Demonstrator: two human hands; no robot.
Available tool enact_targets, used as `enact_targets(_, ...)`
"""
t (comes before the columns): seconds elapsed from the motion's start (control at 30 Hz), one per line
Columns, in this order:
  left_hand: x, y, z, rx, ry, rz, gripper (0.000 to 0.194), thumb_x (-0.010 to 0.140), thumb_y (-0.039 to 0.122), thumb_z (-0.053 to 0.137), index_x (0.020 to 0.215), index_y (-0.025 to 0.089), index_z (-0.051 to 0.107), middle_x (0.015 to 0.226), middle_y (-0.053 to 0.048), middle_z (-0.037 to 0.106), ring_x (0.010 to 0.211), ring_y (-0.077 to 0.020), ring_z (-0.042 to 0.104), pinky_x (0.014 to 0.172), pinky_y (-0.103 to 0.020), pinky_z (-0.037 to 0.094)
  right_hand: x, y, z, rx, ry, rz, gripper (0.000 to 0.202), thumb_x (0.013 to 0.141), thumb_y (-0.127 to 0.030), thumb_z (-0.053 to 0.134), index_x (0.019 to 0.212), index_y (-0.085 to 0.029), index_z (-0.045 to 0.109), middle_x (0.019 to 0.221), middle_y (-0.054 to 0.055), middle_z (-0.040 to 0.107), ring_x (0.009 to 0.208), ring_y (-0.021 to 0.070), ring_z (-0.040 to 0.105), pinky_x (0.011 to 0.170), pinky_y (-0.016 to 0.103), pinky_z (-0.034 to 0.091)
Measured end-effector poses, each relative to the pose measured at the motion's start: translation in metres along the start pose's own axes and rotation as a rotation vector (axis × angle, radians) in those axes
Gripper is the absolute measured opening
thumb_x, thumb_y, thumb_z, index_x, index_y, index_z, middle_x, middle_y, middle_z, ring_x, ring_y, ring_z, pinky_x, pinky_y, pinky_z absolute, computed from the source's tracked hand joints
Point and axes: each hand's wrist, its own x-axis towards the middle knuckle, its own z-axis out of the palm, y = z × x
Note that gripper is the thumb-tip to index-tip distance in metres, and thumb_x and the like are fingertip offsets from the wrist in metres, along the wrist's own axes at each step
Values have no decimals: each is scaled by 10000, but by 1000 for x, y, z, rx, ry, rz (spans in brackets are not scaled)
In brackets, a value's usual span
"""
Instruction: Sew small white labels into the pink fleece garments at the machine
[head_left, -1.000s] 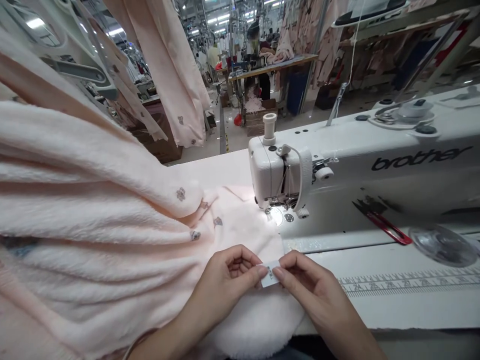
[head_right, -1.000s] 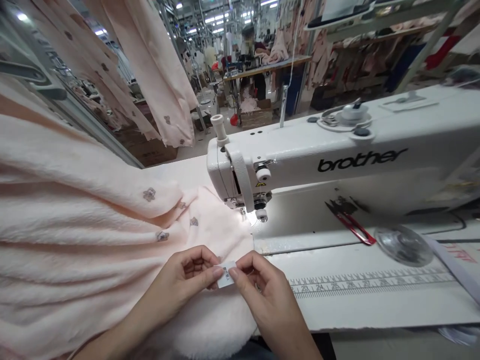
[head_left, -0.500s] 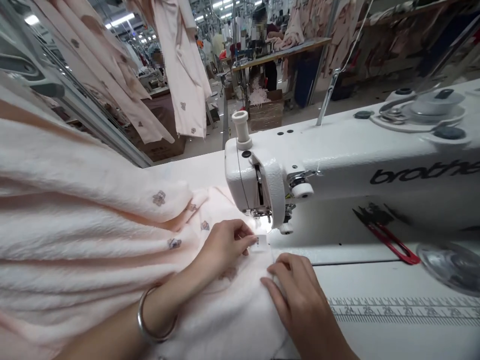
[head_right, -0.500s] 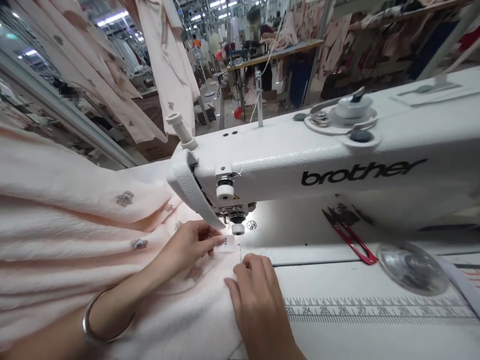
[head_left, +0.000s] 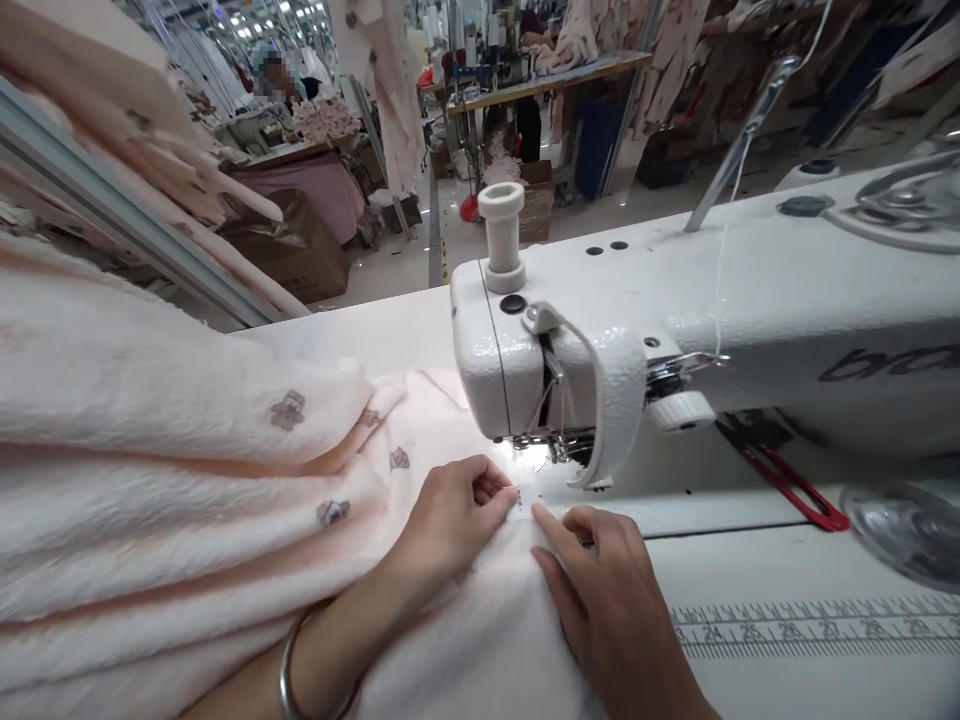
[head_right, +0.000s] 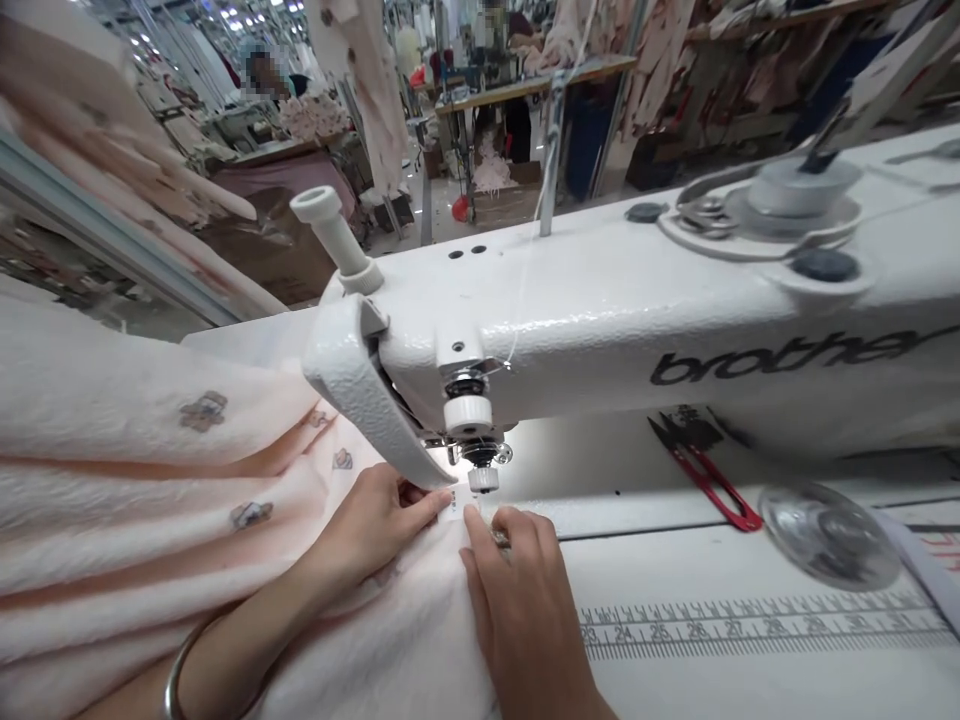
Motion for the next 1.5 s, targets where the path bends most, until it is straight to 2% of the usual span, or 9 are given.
enact_targets(0.27,-1,-2,3,52,34,2,216,754,327,557,620,157,544,538,20,524,545,-107,482,535,-203,336,2,-2,0,-7,31,-13,329,884,-132,492,1208,-82,519,1013,137,464,919,227,443,729,394,457)
enact_targets(0.53,1,-7,7,225,84,145,188,795,295,526,673,156,556,605,9,560,574,-112,516,569,-217,385,1,0,-1,-5,-4,2,318,893,-159,478,1202,-99,520,995,121,454,893,216,428,726,390,466)
enact_targets(0.63,-10,-10,3,408,159,308,148,837,267,503,897,160,585,821,-37,614,732,-157,581,661,-263,455,3,0,-4,-36,-55,7,293,907,-191,451,1171,-99,538,955,113,456,863,214,428,697,379,478)
enact_targets(0.7,-22,-13,-2,529,188,463,227,872,212,458,1069,158,556,1020,-81,600,912,-187,590,772,-301,492,6,0,-7,-63,-93,-12,286,913,-195,429,1151,-96,552,920,109,460,840,214,431,671,365,485)
enact_targets(0.83,-41,-27,-6,725,13,774,368,911,209,425,1258,95,466,1313,-135,492,1261,-226,429,1055,-355,402,10,3,-11,-100,-151,-76,308,916,-181,402,1171,-82,542,893,107,472,824,211,445,674,355,493)
enact_targets(0.9,-44,-34,-6,783,-61,847,468,911,243,442,1343,74,379,1401,-144,405,1345,-240,316,1113,-375,341,10,5,-12,-108,-150,-97,317,916,-173,401,1187,-73,531,898,109,474,826,210,448,688,356,493)
enact_targets(1.13,-36,-49,-2,830,-27,913,526,900,250,462,1375,59,338,1432,-181,340,1348,-271,306,1098,-409,366,4,6,-8,-84,-107,-87,320,915,-168,420,1209,-90,520,942,113,467,857,214,441,713,368,481)
enact_targets(1.3,-34,-50,-1,894,34,993,483,896,253,472,1313,18,407,1384,-202,406,1317,-281,361,1054,-407,424,1,7,-8,-61,-122,-73,357,909,-175,458,1248,-68,494,966,117,442,899,217,429,740,370,479)
enact_targets(1.5,-33,-47,-2,924,22,981,491,889,250,471,1320,24,406,1404,-186,386,1324,-276,352,1063,-397,418,4,2,-9,-132,-113,-91,327,916,-170,408,1189,-43,537,943,125,453,858,222,428,706,373,482)
